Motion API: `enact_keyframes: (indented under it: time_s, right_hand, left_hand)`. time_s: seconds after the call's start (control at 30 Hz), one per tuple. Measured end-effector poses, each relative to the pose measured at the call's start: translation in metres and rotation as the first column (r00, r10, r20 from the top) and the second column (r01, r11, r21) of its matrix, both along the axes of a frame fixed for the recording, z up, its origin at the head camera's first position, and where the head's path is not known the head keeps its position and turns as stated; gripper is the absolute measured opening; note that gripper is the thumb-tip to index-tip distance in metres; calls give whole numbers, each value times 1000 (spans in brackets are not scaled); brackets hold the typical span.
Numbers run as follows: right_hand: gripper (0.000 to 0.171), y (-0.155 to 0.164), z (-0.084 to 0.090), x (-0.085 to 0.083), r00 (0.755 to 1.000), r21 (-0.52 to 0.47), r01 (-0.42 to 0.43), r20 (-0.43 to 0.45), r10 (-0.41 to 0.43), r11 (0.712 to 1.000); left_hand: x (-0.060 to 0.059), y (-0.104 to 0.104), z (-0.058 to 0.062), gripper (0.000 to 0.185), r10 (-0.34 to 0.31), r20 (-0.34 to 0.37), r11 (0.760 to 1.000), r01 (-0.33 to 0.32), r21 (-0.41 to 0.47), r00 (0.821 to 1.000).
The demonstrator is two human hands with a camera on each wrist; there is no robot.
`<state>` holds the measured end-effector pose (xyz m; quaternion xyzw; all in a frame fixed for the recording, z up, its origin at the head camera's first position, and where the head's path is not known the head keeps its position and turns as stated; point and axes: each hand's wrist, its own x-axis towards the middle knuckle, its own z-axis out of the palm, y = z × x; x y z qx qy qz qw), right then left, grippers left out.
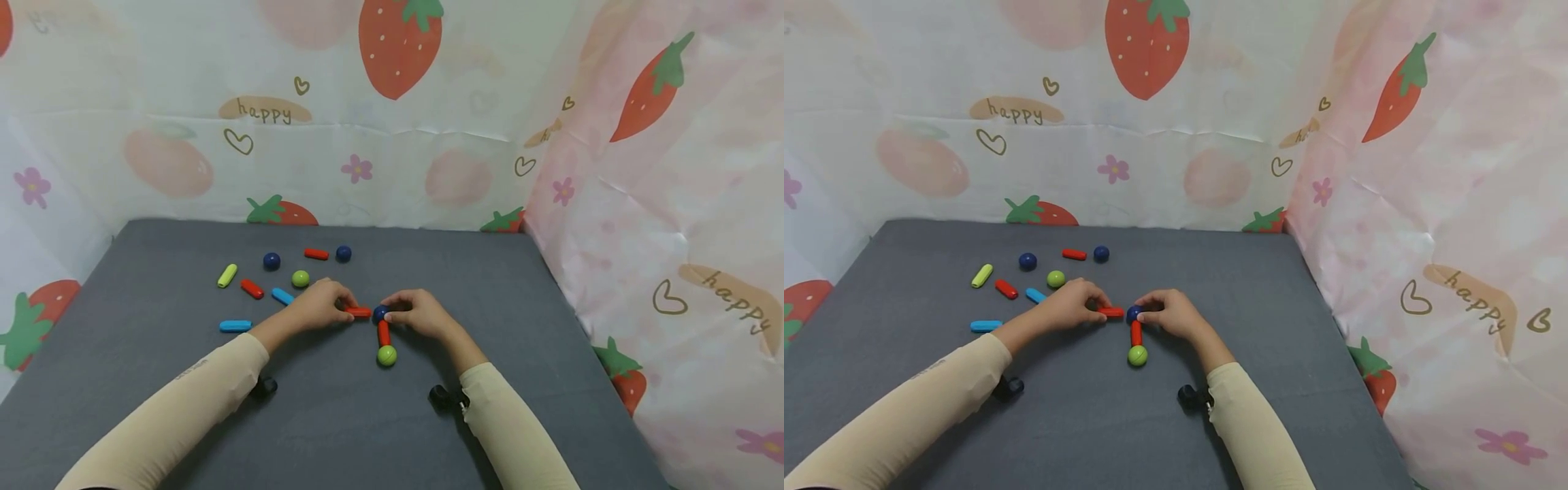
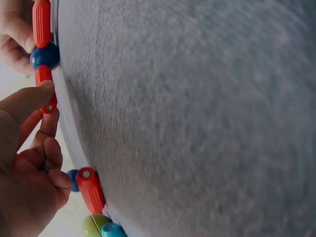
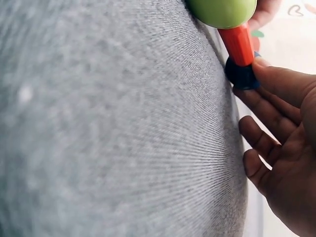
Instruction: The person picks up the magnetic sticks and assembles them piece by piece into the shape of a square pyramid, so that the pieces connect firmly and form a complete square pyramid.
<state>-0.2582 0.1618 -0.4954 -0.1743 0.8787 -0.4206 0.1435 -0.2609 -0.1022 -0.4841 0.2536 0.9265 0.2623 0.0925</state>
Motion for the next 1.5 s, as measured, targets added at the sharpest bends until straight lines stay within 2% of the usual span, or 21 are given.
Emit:
enact_keyframes:
  time_s: [0.13,0.7,1.03,1.17,1.33,1.5]
  right_hand:
    - [26,-1,0,-1,1000,0,2,-2,-2,1000]
    - [26,3,1,-4,1000,-18,-12,12,13,1000]
    - [25,4,0,-3,1000,-2,-11,3,11,1000]
    - [24,7,0,-4,1000,9,-4,5,4,1000]
    - [23,9,0,-5,1000,6,-5,-10,5,1000]
    - [24,10,-1,-4,1000,-1,-16,-9,16,1000]
  left_hand:
    - [1,5,-1,13,-15,-7,1000,15,-11,1000]
    - [3,8,1,15,12,30,1000,-12,4,999]
    - [2,6,4,27,13,55,1000,-14,12,998]
    - [-2,4,10,33,13,47,1000,-14,22,999]
    - [-14,0,21,37,35,21,998,-36,55,999]
    - [-27,-5,28,39,104,0,990,-104,97,995]
